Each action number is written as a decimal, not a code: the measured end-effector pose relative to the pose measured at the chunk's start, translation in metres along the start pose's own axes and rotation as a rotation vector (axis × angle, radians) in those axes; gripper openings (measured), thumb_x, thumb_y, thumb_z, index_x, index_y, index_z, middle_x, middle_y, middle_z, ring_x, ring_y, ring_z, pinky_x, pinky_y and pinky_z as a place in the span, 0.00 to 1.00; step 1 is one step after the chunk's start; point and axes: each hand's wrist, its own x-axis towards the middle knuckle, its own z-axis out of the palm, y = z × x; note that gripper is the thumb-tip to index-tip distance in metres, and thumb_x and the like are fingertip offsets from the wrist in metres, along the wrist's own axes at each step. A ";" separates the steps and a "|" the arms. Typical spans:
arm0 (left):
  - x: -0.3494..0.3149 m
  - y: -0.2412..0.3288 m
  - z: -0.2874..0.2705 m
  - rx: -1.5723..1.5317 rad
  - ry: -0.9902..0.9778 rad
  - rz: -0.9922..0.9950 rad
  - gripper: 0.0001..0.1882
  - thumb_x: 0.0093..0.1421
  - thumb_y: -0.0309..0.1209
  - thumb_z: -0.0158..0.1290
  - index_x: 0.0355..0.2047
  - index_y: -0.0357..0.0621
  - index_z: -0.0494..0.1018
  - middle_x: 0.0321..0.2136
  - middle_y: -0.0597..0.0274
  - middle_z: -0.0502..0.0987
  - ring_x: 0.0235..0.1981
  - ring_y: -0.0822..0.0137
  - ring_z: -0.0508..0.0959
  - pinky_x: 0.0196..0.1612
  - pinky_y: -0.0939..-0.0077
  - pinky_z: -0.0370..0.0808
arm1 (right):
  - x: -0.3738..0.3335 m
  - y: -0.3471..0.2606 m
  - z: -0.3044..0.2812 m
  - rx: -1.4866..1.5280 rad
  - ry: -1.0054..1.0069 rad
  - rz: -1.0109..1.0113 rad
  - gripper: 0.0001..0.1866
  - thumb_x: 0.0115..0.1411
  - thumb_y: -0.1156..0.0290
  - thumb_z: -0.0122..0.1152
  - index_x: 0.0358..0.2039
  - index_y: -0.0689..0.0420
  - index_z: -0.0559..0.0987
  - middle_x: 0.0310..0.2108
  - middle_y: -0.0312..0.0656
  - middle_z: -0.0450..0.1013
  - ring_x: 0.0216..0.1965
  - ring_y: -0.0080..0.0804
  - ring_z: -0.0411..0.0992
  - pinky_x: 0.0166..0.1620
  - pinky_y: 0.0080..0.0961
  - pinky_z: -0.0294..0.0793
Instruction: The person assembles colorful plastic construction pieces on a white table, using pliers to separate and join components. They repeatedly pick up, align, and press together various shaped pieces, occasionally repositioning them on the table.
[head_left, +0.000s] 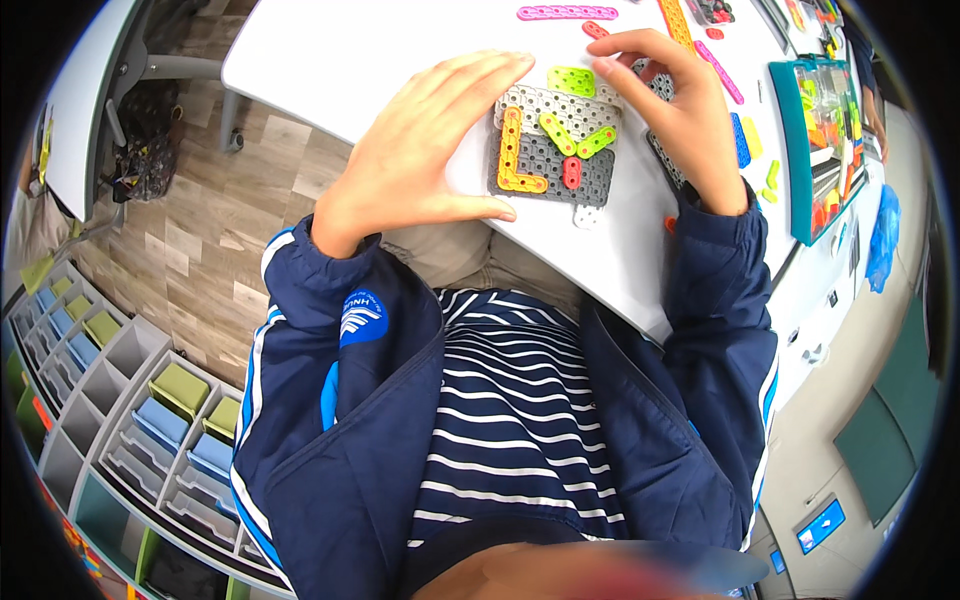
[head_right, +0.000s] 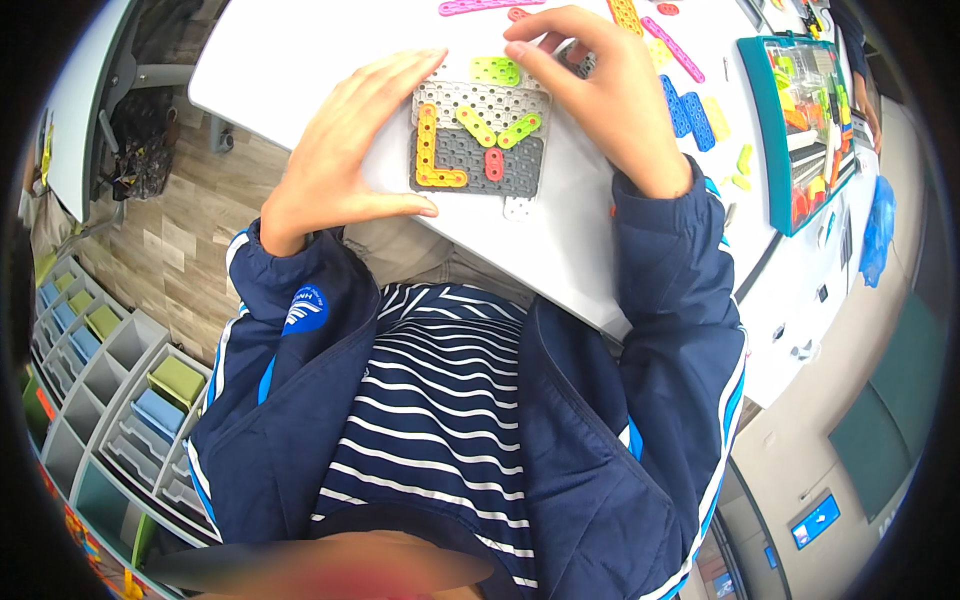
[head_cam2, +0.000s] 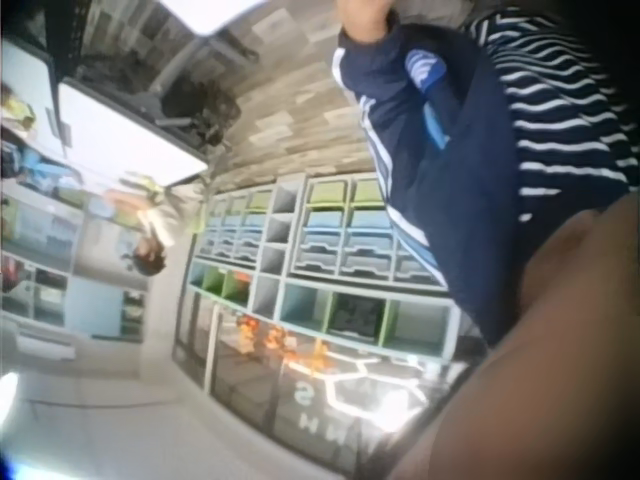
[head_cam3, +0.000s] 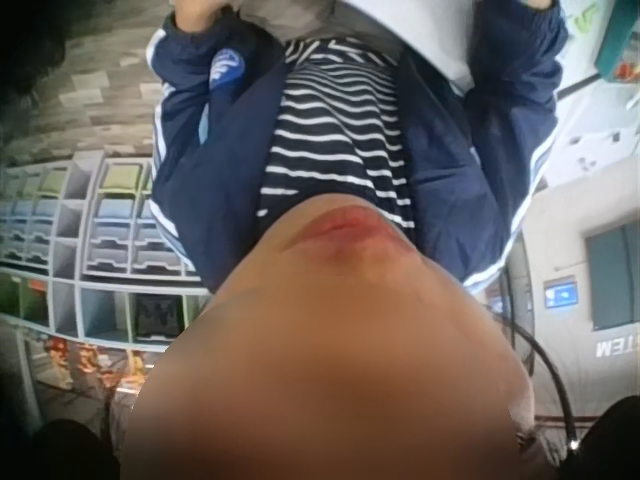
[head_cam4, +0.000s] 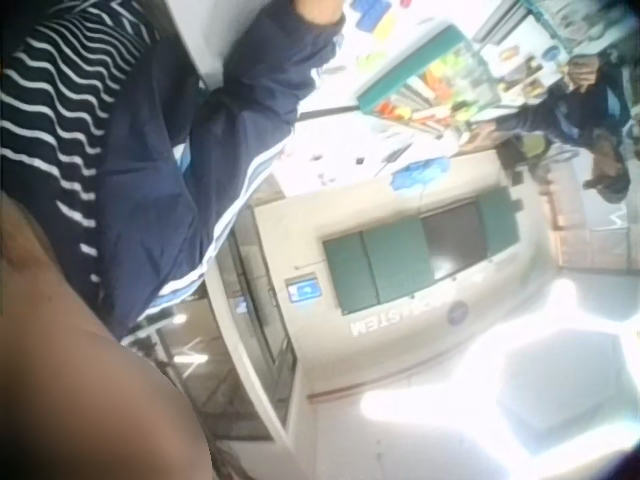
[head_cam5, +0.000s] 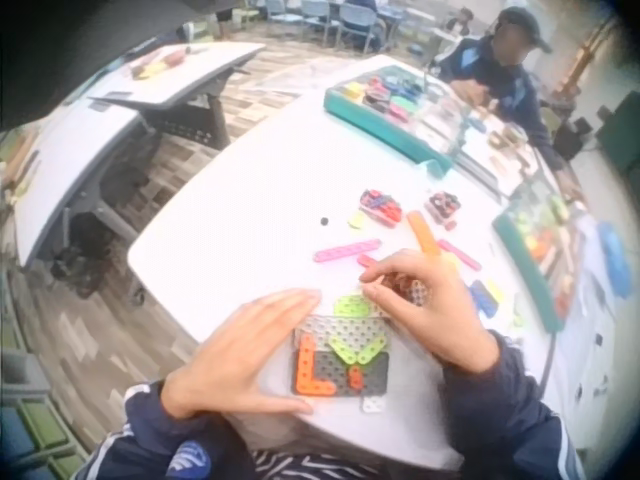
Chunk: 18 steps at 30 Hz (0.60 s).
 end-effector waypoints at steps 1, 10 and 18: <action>0.000 0.000 0.000 0.001 -0.003 -0.003 0.60 0.41 0.52 0.75 0.72 0.42 0.63 0.69 0.49 0.67 0.70 0.47 0.66 0.70 0.53 0.64 | -0.001 0.001 -0.006 0.003 0.040 -0.060 0.09 0.65 0.68 0.68 0.43 0.58 0.87 0.39 0.33 0.84 0.36 0.18 0.71 0.41 0.19 0.69; 0.003 0.005 0.000 0.038 -0.032 -0.043 0.60 0.39 0.47 0.76 0.72 0.43 0.62 0.68 0.50 0.68 0.69 0.49 0.67 0.69 0.54 0.64 | -0.007 0.007 -0.002 -0.085 0.017 -0.204 0.09 0.63 0.73 0.69 0.42 0.62 0.85 0.37 0.43 0.81 0.39 0.35 0.78 0.45 0.29 0.76; 0.007 0.009 -0.001 0.055 -0.026 -0.041 0.63 0.37 0.51 0.75 0.72 0.42 0.62 0.69 0.50 0.68 0.70 0.48 0.66 0.71 0.55 0.62 | 0.026 0.018 0.013 -0.247 0.064 -0.210 0.08 0.60 0.70 0.71 0.38 0.59 0.85 0.31 0.43 0.78 0.36 0.36 0.76 0.42 0.33 0.75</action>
